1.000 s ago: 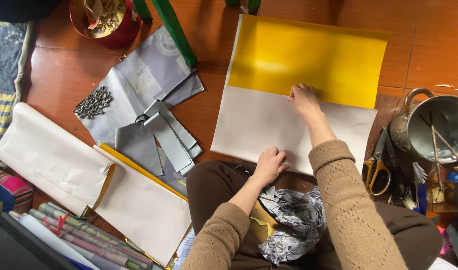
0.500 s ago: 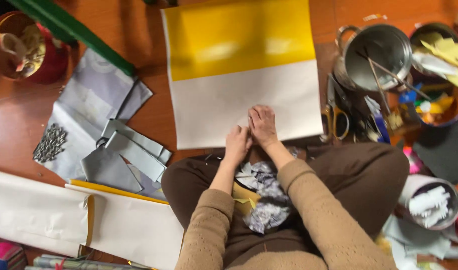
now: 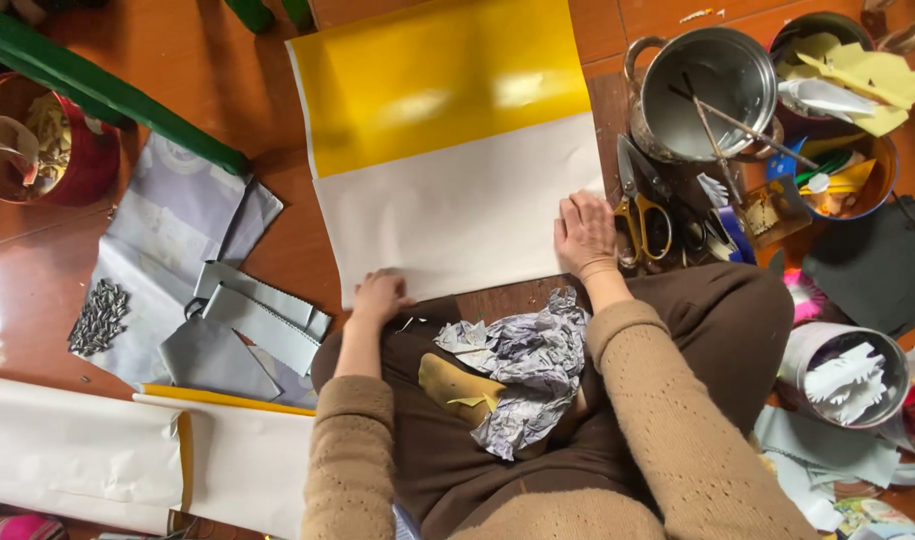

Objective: Folding and cutting sheets of paper using scissors while sitting on the floor.

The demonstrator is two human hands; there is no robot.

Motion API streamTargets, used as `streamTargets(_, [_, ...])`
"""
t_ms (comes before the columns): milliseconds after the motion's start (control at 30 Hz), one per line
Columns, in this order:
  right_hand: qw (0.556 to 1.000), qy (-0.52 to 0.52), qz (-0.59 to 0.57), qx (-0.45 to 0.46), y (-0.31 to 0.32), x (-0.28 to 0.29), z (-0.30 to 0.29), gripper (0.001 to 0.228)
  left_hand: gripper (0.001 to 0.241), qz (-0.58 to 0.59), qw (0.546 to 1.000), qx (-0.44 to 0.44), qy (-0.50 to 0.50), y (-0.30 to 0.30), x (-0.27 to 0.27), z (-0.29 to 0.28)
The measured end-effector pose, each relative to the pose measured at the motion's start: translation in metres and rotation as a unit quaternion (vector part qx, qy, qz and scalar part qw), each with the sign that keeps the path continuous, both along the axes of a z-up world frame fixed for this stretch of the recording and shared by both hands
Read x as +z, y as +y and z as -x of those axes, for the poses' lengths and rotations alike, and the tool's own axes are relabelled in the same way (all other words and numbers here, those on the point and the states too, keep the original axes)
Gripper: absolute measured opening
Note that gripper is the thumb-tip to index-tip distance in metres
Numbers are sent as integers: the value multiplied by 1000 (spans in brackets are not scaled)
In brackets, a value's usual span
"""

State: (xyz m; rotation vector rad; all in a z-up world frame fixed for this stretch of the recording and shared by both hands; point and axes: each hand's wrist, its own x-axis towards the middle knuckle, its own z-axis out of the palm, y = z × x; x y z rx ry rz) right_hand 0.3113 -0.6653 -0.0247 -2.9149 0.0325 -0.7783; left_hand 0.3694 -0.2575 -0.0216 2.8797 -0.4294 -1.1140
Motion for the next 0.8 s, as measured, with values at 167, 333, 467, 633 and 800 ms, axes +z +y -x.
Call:
streamTargets(167, [1000, 18, -15, -17, -1, -9, -1, 39, 32, -12, 1000, -7, 2, 44, 21, -14])
streamTargets(333, [992, 48, -39, -114, -11, -28, -49, 18, 41, -2, 1000, -10, -20, 45, 17, -13])
streamTargets(467, [973, 45, -205, -93, -34, 3, -137, 27, 13, -50, 987, -41, -146, 47, -20, -5])
streamTargets(633, [957, 53, -265, -105, -86, -12, -234, 10, 22, -40, 917, -59, -392, 26, -76, -11])
streamTargets(800, [820, 211, -489, -211, -115, -17, -276, 92, 32, -255, 962, -69, -61, -40, 40, -22])
